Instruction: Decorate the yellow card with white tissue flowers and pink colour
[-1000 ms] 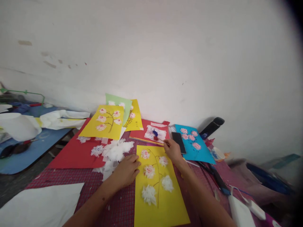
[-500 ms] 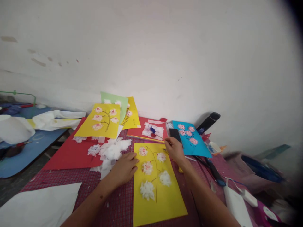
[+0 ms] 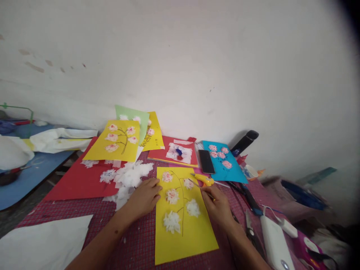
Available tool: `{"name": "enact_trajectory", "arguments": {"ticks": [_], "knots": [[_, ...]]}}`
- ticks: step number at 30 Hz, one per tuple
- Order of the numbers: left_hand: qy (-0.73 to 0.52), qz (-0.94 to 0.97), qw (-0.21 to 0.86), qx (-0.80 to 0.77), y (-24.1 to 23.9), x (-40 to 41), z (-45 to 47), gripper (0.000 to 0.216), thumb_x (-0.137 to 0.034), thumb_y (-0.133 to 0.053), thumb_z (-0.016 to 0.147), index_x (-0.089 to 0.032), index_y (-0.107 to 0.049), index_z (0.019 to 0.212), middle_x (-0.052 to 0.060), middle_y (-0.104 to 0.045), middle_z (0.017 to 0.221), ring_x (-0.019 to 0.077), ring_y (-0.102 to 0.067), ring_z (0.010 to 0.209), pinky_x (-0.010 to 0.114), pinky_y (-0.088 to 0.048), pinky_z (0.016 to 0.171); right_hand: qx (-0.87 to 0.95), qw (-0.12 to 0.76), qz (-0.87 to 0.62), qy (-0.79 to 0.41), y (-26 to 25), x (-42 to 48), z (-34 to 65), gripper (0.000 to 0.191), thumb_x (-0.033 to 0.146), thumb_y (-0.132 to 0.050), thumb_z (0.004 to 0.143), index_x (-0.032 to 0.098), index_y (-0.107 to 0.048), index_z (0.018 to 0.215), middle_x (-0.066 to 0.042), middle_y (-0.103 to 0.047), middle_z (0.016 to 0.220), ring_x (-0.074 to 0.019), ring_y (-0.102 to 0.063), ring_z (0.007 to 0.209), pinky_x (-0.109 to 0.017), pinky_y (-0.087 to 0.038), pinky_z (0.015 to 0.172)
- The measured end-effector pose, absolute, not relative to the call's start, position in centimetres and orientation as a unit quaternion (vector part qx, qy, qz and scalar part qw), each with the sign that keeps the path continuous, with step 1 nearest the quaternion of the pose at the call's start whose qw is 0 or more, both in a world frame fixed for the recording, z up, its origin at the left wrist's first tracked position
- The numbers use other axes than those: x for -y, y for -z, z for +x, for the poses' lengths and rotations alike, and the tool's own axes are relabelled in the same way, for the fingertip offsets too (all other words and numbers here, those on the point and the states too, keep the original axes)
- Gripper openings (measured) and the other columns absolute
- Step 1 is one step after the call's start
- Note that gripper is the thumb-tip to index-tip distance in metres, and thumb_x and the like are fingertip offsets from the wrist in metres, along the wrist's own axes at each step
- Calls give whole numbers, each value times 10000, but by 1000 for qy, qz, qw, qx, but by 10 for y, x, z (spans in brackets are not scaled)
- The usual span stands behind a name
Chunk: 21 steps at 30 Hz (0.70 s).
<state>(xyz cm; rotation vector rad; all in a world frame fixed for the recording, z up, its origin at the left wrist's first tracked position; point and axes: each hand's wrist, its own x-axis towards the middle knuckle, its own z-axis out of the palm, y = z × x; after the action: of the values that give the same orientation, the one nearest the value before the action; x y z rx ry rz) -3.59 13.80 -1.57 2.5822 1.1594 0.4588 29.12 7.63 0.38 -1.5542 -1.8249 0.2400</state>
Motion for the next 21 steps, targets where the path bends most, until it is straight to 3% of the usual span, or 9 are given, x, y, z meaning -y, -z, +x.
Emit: {"name": "enact_trajectory", "arguments": {"ticks": [10, 21], "knots": [[-147, 894, 129, -403, 13, -137, -36, 177, -206, -503, 955, -206, -658, 1039, 97, -614, 1202, 265, -580, 1143, 450, -452, 1040, 735, 359, -572, -60, 2, -84, 281, 163, 197, -539, 935, 209, -702, 943, -49, -734, 842, -206, -693, 751, -304, -519, 678], [-161, 889, 144, -403, 9, -136, -36, 192, -198, -496, 930, -223, -657, 1033, 86, -625, 1192, 267, -579, 1144, 446, -449, 1044, 715, 359, -596, -75, 0, -74, 295, 199, 260, -535, 963, 221, -729, 978, -61, -746, 907, -231, -697, 830, -337, -537, 743]]}}
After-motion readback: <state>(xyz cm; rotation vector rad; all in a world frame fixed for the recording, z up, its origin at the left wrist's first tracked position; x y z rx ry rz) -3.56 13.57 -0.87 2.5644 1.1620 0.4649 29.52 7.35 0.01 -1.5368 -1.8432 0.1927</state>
